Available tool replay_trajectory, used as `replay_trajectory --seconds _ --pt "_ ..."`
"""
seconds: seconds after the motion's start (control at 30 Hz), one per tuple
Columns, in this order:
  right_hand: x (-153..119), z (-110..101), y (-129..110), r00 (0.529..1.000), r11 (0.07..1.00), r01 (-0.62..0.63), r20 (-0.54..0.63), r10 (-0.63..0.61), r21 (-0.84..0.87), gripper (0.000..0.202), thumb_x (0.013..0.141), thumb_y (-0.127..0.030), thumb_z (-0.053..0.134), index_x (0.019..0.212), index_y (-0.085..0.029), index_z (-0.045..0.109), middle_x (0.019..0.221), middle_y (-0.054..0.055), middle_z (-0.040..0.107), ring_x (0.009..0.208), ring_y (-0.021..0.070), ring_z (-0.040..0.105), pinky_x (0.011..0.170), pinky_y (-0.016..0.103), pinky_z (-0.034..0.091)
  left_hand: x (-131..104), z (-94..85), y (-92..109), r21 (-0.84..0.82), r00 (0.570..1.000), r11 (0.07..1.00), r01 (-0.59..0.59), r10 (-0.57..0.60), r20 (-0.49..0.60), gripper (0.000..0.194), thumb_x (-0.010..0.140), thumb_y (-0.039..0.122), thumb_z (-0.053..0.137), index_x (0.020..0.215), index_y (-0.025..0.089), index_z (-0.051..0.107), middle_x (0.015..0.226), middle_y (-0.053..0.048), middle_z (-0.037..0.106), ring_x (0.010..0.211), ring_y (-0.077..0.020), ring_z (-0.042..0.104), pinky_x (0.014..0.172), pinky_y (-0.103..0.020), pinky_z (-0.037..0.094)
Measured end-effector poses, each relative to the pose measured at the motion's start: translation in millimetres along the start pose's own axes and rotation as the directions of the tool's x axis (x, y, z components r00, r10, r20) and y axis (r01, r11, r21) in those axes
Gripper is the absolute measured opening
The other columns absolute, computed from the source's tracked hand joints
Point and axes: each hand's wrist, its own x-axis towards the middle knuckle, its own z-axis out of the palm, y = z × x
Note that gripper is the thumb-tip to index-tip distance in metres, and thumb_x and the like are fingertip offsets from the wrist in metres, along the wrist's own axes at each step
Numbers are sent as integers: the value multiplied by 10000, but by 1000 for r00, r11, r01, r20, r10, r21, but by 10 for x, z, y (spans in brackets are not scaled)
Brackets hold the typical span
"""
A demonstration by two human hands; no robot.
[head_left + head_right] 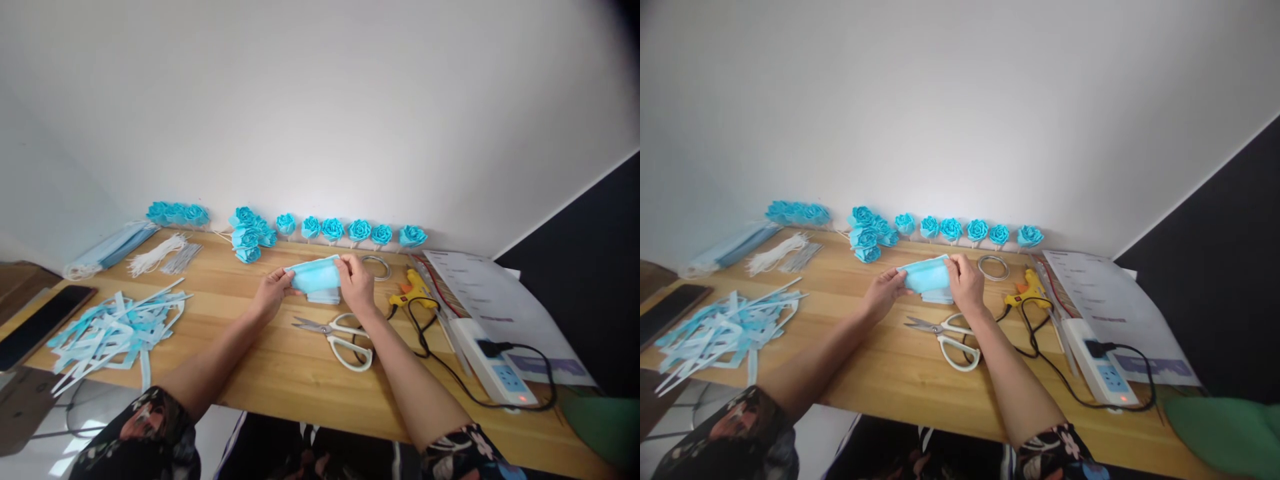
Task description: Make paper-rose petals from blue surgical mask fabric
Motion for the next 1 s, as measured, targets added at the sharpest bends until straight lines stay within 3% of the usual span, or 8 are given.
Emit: replay_trajectory --seconds 0.37,0.7,0.9,1.0 --pt "27 14 48 1000 1000 -16 -7 16 11 294 939 -437 462 855 -199 615 702 24 663 612 164 568 603 256 375 -17 8 47 -39 988 998 -55 60 142 341 677 397 790 801 109 657 729 -36 632 638 -131 583 548 -249 496" --pt "-12 30 38 1000 998 -18 -9 19 56 253 933 -395 483 843 -194 607 715 21 658 647 160 578 621 252 388 -5 -9 48 -22 993 999 -28 31 112 364 677 401 791 829 92 674 719 -38 642 609 -137 608 568 -273 525" --pt "-5 36 54 998 996 -53 -11 54 65 279 928 -432 477 837 -200 605 721 19 663 653 165 577 624 260 392 12 -19 15 -15 992 1000 15 -13 125 365 629 313 829 888 111 671 879 -74 697 727 -158 635 648 -283 529" --pt "-7 35 56 998 995 -66 -6 66 72 283 926 -439 479 838 -200 605 713 14 660 645 162 572 621 260 393 5 -22 15 46 991 999 7 -13 132 401 610 303 837 918 119 658 890 -68 696 719 -148 620 616 -256 500"
